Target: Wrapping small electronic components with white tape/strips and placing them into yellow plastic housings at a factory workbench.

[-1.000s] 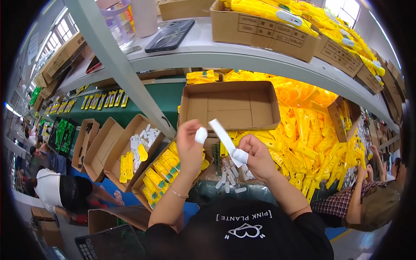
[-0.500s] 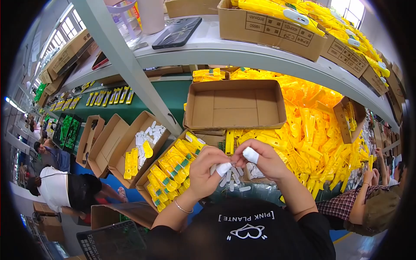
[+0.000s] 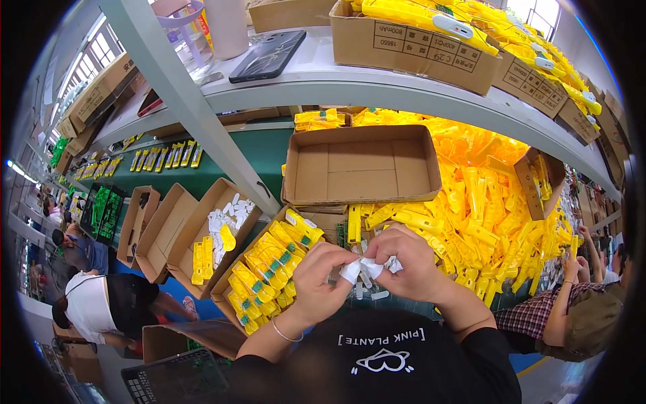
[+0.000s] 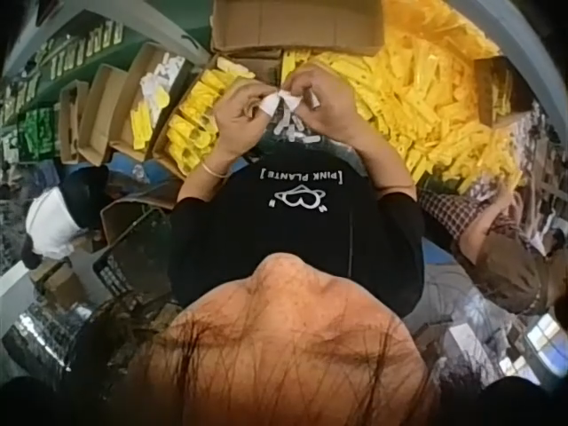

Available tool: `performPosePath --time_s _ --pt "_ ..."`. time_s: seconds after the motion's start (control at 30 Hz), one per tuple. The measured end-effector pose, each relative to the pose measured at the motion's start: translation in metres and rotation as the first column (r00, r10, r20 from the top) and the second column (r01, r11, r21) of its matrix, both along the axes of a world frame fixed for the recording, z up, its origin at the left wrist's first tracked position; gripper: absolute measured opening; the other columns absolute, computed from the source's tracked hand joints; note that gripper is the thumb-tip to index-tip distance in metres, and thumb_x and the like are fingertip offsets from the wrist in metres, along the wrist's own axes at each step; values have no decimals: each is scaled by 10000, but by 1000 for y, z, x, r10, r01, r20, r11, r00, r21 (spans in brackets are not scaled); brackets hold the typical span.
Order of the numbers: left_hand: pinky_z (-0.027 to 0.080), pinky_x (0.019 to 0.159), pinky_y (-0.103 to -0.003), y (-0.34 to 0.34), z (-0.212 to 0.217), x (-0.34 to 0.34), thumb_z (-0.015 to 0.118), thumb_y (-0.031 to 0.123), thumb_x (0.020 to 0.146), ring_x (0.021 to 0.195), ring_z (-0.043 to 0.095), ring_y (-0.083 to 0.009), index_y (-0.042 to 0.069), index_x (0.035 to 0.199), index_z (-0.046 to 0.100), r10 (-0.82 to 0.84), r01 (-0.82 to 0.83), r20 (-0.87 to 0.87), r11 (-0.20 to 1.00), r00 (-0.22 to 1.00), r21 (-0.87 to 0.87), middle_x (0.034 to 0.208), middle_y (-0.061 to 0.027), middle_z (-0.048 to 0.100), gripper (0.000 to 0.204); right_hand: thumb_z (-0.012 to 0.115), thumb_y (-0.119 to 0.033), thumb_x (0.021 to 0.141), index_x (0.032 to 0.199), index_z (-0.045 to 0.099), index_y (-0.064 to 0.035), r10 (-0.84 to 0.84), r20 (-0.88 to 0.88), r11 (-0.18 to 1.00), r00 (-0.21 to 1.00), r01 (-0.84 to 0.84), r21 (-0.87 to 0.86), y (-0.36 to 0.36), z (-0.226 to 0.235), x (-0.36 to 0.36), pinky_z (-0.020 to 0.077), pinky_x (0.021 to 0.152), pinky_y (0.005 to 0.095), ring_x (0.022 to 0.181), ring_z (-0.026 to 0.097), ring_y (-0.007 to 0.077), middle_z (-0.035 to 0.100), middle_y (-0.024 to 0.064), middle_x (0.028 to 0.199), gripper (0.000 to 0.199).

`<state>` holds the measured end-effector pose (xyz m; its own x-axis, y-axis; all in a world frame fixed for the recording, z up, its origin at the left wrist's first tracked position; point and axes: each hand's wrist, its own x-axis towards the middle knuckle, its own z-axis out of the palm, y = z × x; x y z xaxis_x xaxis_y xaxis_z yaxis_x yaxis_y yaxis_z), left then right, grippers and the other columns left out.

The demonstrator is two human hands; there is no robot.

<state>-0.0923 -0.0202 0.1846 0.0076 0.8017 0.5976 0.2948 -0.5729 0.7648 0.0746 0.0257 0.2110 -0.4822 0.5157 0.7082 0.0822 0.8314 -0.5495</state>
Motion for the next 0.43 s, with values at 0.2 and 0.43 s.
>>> performPosePath --time_s 0.2,0.43 --pt "455 623 -293 -1 3 2 629 -63 668 677 565 -241 -18 815 604 38 -34 -73 998 997 50 763 -125 582 155 676 44 582 831 464 -42 -43 14 986 999 41 161 3 -7 -2 458 567 333 658 563 265 573 107 804 338" --pt "460 631 -305 -2 4 1 627 -66 669 686 567 -252 -12 840 601 39 -27 -123 995 992 92 777 -122 586 181 686 27 589 857 471 -28 -47 31 977 998 39 211 6 -10 -4 464 571 339 662 558 280 564 117 820 348"
